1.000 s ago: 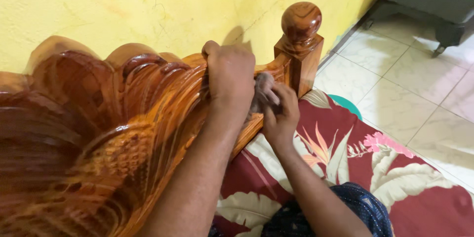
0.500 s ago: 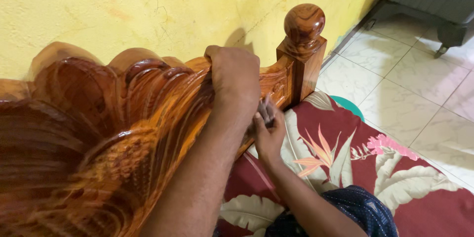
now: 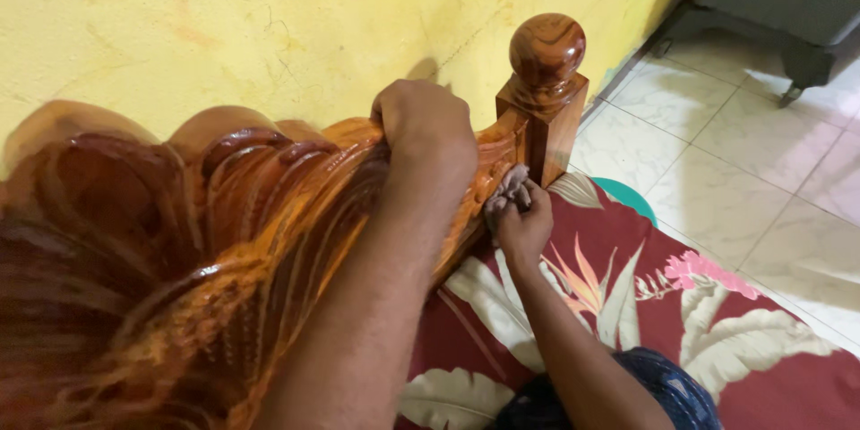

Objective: The person wipes the carved wooden headboard of a bed using a cloth. They move the cloth across the surface and into the carved details to remove dust or dirt.

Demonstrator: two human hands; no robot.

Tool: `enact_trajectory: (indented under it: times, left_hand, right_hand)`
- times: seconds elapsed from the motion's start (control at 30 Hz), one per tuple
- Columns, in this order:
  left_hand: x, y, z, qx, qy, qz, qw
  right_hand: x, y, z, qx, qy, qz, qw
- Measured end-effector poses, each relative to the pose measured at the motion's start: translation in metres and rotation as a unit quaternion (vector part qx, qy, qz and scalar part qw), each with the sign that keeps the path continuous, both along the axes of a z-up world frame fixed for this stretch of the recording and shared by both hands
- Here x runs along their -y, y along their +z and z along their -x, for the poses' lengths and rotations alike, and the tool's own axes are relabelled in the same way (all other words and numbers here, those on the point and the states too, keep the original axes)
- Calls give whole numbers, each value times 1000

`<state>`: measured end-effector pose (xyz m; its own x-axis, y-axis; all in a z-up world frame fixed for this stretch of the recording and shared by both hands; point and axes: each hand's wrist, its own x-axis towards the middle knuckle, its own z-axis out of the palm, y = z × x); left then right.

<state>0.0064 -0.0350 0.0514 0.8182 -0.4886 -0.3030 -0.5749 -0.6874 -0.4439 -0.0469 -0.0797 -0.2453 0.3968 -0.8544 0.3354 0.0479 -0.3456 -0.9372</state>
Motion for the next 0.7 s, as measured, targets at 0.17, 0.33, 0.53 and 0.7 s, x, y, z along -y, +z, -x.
enact_trajectory:
  times: [0.17,0.33,0.53,0.7]
  left_hand:
    - [7,-2,-1,3,7,-30,1000]
    - [8,-7,4,17,23,-2,1000]
    - [14,-6,7,32,29,-18,999]
    - [11,-15,8,55,39,-21,998]
  right_hand:
    - [-45,39,17,95,111,103,984]
    - [-20,41,14,79,63,163,981]
    - [-50,27,20,82,102,30,991]
    - [-20,11,5,68,77,3,995]
